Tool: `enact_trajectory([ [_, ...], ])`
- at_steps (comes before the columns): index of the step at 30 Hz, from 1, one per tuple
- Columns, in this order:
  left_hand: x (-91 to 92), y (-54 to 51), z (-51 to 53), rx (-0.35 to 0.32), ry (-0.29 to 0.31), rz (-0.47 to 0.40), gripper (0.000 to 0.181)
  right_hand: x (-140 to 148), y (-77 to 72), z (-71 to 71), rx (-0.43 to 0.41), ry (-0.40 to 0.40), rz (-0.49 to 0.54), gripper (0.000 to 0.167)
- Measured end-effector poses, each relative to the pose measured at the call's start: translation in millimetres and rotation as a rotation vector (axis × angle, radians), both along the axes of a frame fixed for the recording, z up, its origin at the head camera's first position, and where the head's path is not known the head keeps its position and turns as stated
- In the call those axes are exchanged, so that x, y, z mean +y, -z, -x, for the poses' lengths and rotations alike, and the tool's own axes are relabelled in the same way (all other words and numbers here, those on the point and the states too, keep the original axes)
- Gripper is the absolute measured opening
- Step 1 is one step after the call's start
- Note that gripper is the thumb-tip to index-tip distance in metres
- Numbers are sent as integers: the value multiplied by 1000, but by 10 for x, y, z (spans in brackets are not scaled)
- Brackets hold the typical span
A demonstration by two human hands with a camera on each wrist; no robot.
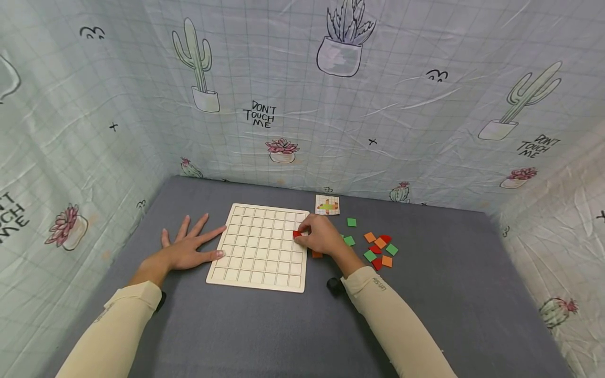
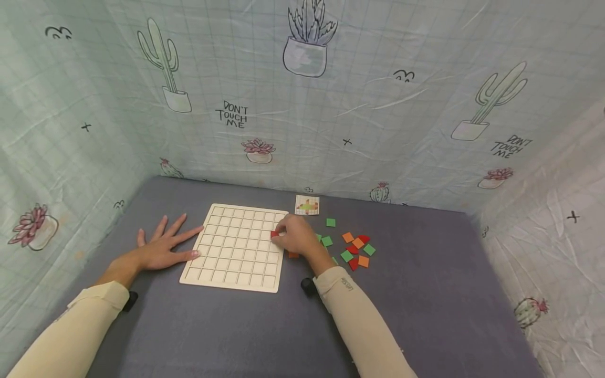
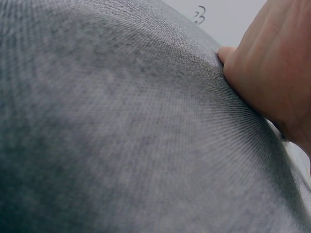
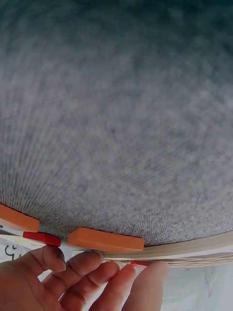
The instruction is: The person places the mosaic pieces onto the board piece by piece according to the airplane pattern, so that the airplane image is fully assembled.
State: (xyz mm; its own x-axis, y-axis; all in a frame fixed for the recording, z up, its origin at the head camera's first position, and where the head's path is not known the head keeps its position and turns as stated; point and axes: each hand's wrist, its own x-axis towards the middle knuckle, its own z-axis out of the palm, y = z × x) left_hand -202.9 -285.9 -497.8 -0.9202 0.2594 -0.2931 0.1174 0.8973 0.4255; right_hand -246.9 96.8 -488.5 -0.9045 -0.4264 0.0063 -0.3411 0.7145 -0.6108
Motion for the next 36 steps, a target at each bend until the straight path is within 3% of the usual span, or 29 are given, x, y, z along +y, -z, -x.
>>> enact_trajectory([
  [9, 22, -22, -34, 9, 1, -38, 82, 13, 37, 20, 2, -58, -5, 28],
  [18, 55, -50, -27, -14, 12, 23, 84, 31, 14, -6, -26, -79, -39, 26],
  [28, -2, -4, -28, 16, 7, -28, 81, 232, -64, -41, -27, -118, 147, 19],
  [36, 14, -63, -9, -9, 16, 5, 83, 530, -86, -75, -105, -159, 168, 11],
])
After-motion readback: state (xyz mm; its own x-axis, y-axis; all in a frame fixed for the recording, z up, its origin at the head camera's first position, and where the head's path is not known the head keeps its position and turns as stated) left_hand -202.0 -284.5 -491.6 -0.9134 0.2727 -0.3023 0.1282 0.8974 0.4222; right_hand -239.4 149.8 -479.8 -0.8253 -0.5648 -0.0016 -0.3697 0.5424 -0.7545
